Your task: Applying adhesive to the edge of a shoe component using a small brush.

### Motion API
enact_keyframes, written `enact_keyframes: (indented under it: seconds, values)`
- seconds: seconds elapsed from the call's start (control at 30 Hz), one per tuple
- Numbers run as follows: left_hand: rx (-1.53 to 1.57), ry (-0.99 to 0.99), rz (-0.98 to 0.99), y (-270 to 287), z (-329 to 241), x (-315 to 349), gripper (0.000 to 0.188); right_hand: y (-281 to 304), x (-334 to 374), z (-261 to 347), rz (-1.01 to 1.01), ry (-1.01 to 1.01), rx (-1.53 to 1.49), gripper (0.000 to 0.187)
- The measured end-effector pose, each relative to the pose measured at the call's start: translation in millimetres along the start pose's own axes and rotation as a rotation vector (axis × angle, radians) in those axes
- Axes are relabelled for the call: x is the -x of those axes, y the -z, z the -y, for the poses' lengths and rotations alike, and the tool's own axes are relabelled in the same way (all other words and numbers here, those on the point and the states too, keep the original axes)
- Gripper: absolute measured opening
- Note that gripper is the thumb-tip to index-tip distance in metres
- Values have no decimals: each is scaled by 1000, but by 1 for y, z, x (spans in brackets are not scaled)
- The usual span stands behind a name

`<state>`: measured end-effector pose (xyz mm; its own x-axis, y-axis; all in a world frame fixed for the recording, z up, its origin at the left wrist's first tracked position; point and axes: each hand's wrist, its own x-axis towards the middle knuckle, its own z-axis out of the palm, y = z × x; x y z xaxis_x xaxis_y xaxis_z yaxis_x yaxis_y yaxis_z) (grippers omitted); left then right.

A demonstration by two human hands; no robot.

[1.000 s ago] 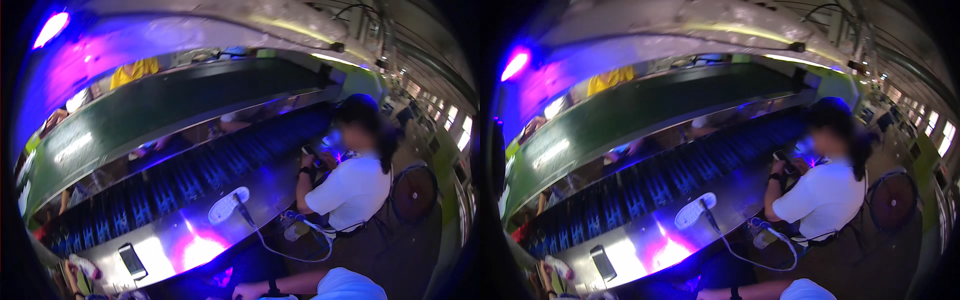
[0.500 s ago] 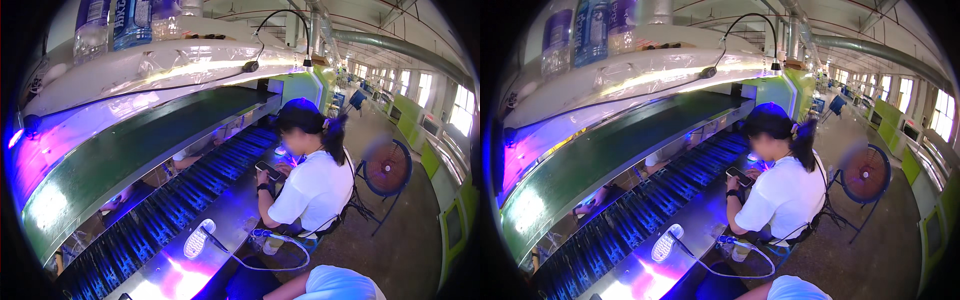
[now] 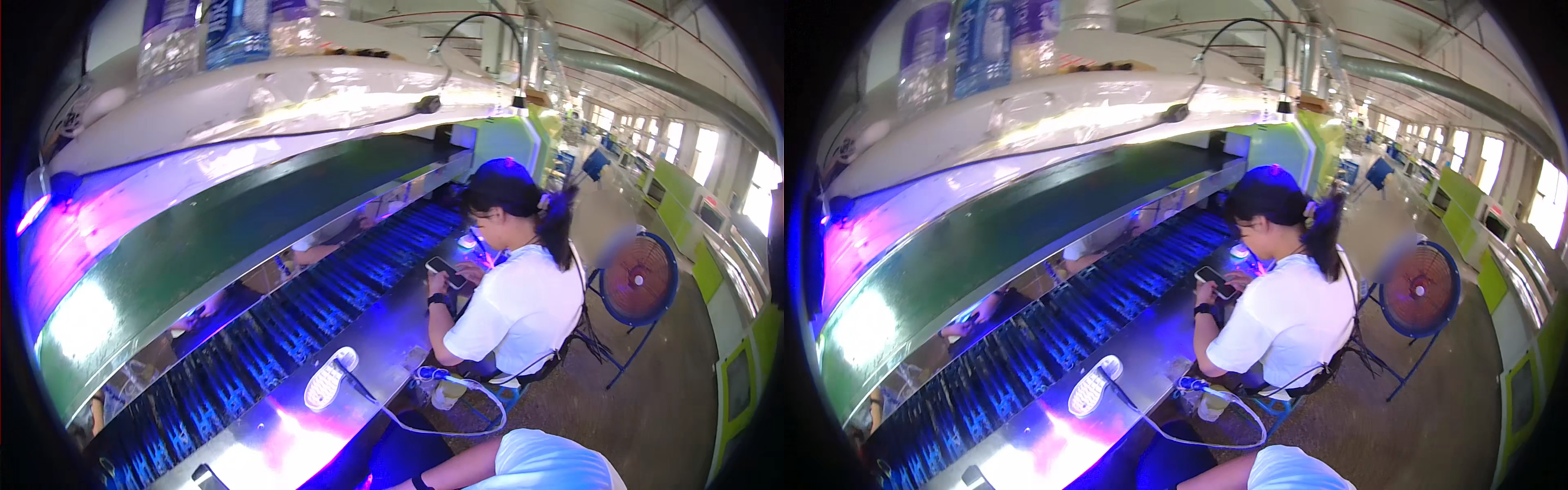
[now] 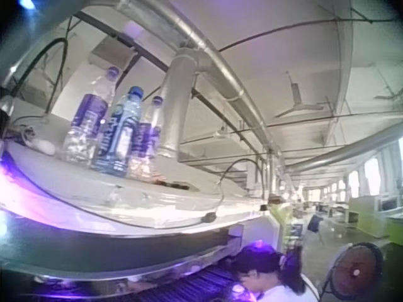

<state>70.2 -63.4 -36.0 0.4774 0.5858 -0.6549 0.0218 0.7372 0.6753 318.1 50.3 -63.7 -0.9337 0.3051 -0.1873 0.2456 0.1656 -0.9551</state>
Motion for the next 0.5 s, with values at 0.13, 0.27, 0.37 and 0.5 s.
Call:
enact_keyframes:
  seconds: [0.13,0.27,0.37,0.5]
  values:
    - [-28,-19,-27,-6,-32,24,29,-10,-23,6,46,5,-28,30]
    - [-42,-49,-56,3,-39,30,27,-17,-40,7,106,0,-43,30]
    - [-43,-62,-76,20,-32,29,25,-16,-39,6,158,-11,-63,30]
    - [-37,-80,-84,44,-12,15,23,-16,-58,13,271,-129,-173,35]
